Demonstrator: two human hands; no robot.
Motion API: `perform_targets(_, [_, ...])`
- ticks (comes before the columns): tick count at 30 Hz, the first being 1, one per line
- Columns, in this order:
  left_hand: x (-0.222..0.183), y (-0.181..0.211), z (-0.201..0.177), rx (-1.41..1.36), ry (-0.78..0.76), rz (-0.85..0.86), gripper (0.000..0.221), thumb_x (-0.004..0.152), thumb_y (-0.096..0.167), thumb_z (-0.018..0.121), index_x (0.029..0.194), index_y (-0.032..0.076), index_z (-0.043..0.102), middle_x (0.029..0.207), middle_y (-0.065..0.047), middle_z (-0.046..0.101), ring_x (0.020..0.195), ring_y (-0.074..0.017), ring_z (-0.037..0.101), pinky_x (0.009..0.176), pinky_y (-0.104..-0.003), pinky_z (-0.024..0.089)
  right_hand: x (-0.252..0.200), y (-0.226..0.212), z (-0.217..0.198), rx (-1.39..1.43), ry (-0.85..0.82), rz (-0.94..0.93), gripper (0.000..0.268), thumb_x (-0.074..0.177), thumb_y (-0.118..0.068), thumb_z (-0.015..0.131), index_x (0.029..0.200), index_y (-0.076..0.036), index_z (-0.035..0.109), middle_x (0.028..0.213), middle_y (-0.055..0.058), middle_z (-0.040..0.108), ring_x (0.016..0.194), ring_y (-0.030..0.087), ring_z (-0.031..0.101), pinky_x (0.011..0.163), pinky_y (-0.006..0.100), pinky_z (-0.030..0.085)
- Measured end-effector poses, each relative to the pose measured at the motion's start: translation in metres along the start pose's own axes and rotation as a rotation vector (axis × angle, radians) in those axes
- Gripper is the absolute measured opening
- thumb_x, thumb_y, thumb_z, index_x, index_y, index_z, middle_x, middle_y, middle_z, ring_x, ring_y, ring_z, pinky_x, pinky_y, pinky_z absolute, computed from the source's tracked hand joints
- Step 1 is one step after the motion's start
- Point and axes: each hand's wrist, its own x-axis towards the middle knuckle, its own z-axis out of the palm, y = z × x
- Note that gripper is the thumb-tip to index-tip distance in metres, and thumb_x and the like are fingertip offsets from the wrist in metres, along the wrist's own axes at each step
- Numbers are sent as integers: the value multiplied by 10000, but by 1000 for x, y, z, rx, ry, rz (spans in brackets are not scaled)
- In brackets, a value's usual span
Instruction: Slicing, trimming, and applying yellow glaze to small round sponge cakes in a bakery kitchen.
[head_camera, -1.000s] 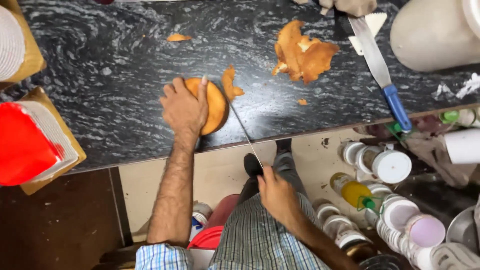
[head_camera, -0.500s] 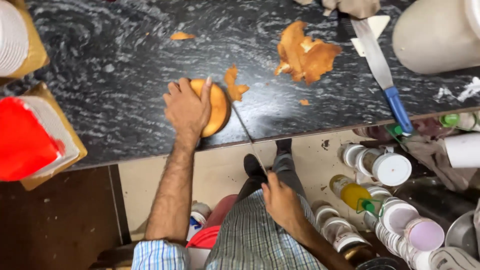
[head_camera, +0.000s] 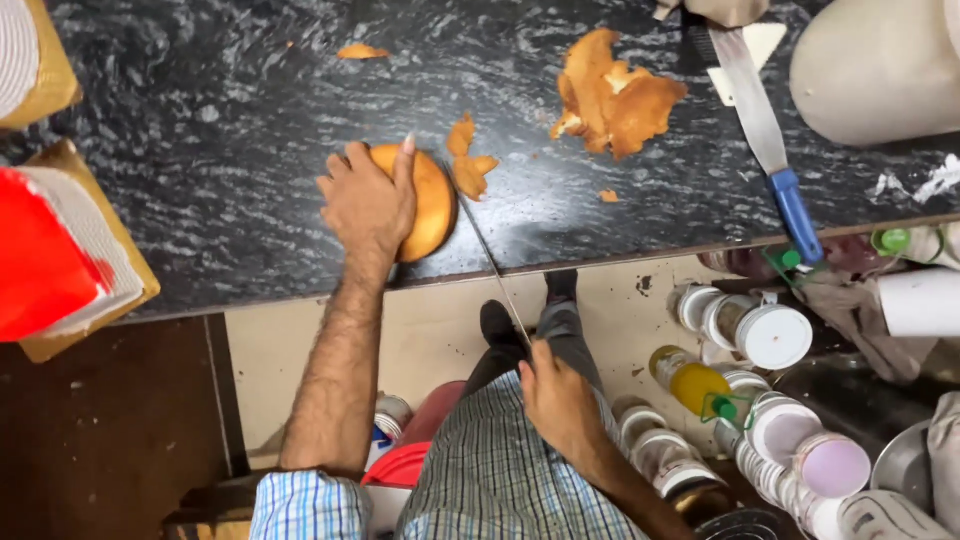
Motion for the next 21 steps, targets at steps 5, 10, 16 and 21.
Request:
perform_targets(5, [2, -5, 4, -25, 279, 130, 694, 967, 695, 607, 1193, 39, 614, 1216, -198, 582, 1101, -401, 540, 780, -619, 452, 41, -25, -1, -25, 134, -81, 334, 968, -210, 612, 1236, -23, 546, 930, 242, 720, 783, 442, 702, 664, 508, 560])
perform_targets(10, [-2, 11, -7, 15, -14, 190, 701, 964, 717, 581, 1249, 77, 607, 1231, -162, 601, 1142, -387, 553, 895, -600, 461, 43, -18, 11, 12, 123, -77, 270, 981, -179, 626, 1176, -12, 543, 901, 250, 707, 781, 454, 688, 642, 521, 545])
perform_targets(16, [1, -6, 14, -38, 143, -106, 819, 923, 759, 624, 1195, -12, 585, 1163, -226, 563, 1087, -467, 531, 800, -683, 439, -1, -13, -9, -11, -48, 76, 335, 971, -200, 615, 1248, -31, 531, 840, 241, 703, 743, 439, 694, 623, 520, 544])
perform_targets(21, [-6, -1, -1, -43, 87, 146, 769, 948, 746, 591, 1252, 40, 579, 1221, -199, 561, 1109, -419, 556, 871, -609, 469, 62, -33, -1, -34, 125, -91, 263, 991, -189, 627, 1183, -29, 543, 939, 237, 707, 794, 468, 678, 659, 543, 540])
